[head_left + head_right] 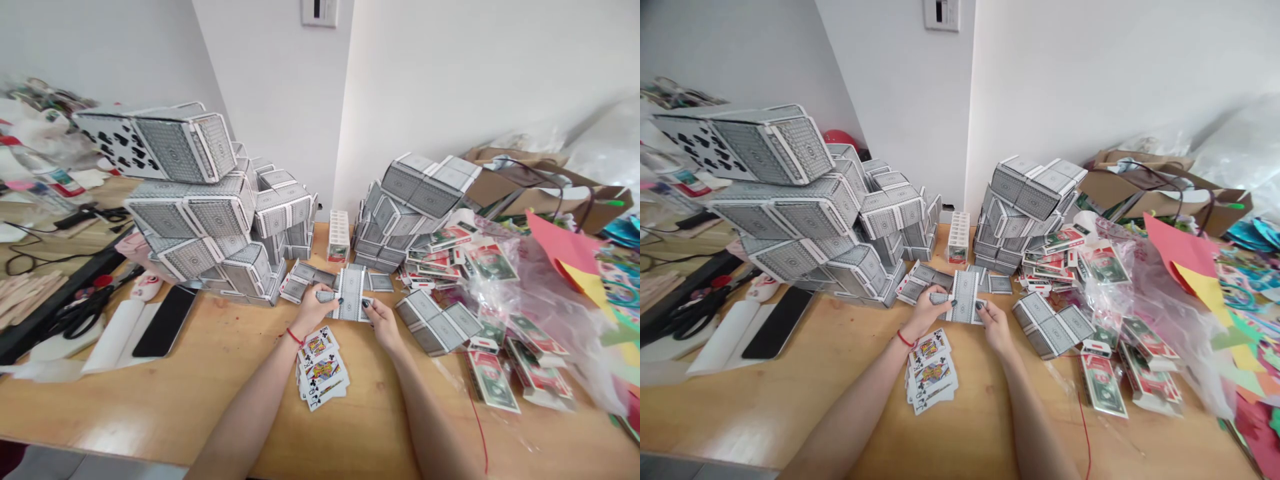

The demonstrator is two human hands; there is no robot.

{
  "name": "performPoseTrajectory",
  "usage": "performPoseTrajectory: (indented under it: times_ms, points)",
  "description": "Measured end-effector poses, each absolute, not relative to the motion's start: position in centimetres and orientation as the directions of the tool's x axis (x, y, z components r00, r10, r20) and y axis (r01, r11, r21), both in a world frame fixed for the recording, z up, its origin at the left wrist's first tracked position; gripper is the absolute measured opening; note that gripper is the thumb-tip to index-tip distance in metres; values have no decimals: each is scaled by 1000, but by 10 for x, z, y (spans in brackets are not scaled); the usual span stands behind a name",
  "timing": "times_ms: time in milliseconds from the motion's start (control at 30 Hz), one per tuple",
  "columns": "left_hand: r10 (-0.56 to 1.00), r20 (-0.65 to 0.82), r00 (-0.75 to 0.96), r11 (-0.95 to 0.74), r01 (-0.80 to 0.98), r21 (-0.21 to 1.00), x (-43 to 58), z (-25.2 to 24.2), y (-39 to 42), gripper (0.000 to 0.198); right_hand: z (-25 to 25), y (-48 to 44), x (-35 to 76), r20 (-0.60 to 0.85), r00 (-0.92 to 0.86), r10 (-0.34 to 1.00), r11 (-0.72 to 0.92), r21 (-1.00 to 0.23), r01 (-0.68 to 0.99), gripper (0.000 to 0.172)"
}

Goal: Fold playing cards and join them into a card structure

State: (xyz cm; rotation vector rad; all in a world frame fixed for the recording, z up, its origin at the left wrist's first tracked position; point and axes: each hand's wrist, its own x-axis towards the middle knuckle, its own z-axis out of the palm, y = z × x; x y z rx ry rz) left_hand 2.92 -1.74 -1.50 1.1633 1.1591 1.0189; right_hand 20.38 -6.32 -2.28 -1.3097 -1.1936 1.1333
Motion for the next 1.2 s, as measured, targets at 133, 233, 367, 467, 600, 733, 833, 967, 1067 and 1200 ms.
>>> performPoseTrajectory:
  times_ms: [133, 233, 367, 467, 600, 733, 833, 967, 1067, 1200]
  points:
    - [978, -154, 141, 156, -4, 988, 29, -13, -18, 24, -18, -65, 203, -49, 47, 998, -52, -997, 59, 36]
    - [978, -143, 155, 144, 7, 990, 29, -9, -18, 22, -13, -65, 202, -68, 11, 998, -68, -995, 67, 39]
    - [975, -54, 216, 55, 2, 998, 27, -2, -18, 24, -8, -64, 205, -102, -53, 993, -97, -992, 84, 40]
    - [974, -11, 227, 17, -23, 1000, 25, -2, -18, 24, -8, -63, 207, -123, -73, 990, -115, -988, 102, 41]
    - [972, -56, 226, 71, -58, 996, 25, -4, -17, 21, -12, -62, 211, -139, -95, 986, -126, -983, 132, 44]
    - [963, -91, 255, 114, -75, 991, 25, -5, -17, 21, -15, -62, 214, -161, -130, 978, -144, -981, 129, 43]
    - [964, -96, 250, 120, -84, 989, 26, -6, -16, 23, -15, -62, 215, -166, -141, 976, -153, -983, 102, 40]
    - [970, -96, 224, 118, -88, 989, 27, -6, -15, 24, -17, -61, 214, -194, -102, 976, -195, -981, -4, 37]
    - [979, -88, 186, 102, -67, 993, 28, -5, -16, 22, -19, -61, 212, -169, -27, 985, -169, -986, -3, 38]
    - [987, -33, 160, 35, -14, 999, 28, -6, -16, 16, -22, -59, 211, -110, 25, 994, -112, -989, 98, 40]
